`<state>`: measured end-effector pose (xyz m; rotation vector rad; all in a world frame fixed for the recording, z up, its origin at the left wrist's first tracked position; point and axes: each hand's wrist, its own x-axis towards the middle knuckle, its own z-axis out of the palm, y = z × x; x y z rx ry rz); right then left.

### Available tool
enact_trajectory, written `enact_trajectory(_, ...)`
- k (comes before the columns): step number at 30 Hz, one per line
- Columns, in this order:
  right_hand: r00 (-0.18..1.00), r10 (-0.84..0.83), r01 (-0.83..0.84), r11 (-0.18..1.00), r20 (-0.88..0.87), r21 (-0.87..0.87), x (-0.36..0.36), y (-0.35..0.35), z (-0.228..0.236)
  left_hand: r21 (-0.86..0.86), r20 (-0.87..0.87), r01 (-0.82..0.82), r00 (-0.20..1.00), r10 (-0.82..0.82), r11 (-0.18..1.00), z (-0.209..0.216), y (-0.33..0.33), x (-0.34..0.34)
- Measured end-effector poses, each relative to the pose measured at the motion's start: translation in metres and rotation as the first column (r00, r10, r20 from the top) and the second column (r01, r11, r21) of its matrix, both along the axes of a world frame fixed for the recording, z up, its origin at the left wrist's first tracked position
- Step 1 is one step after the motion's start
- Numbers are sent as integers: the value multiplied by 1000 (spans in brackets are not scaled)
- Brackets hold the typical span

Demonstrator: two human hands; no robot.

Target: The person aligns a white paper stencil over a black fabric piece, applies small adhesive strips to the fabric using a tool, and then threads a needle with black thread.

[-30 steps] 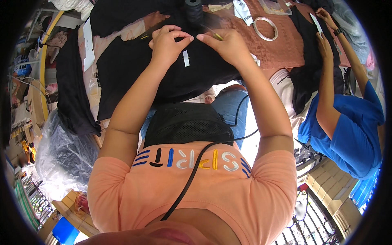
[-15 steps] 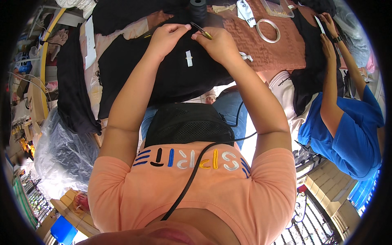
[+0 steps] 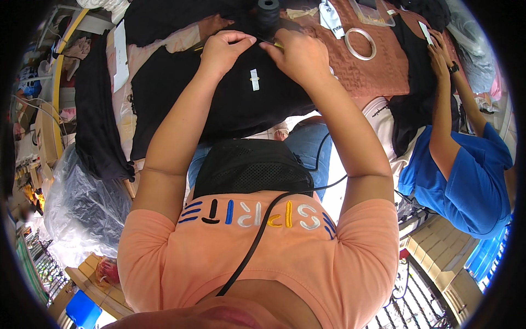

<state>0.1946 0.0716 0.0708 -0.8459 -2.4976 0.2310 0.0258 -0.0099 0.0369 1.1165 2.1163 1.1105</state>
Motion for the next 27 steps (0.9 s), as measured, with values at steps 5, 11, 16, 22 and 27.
enact_trajectory(5,999,-17,15,999,44,51,-2,3,-5,35,-90,-13,996,16,999,3,-1,3)
enact_trajectory(11,996,43,-52,992,81,113,-5,7,-12,-6,-50,2,999,-2,1000,1,-2,-1)
enact_trajectory(16,990,78,-94,986,115,140,-15,5,-10,-18,-59,9,998,-10,1000,-3,-1,-4)
enact_trajectory(22,973,45,-57,997,228,50,-14,0,0,33,-103,1,995,2,999,2,-7,0)
enact_trajectory(27,995,57,-53,998,-87,42,1,4,36,357,-61,49,998,-29,933,-5,-27,-7)
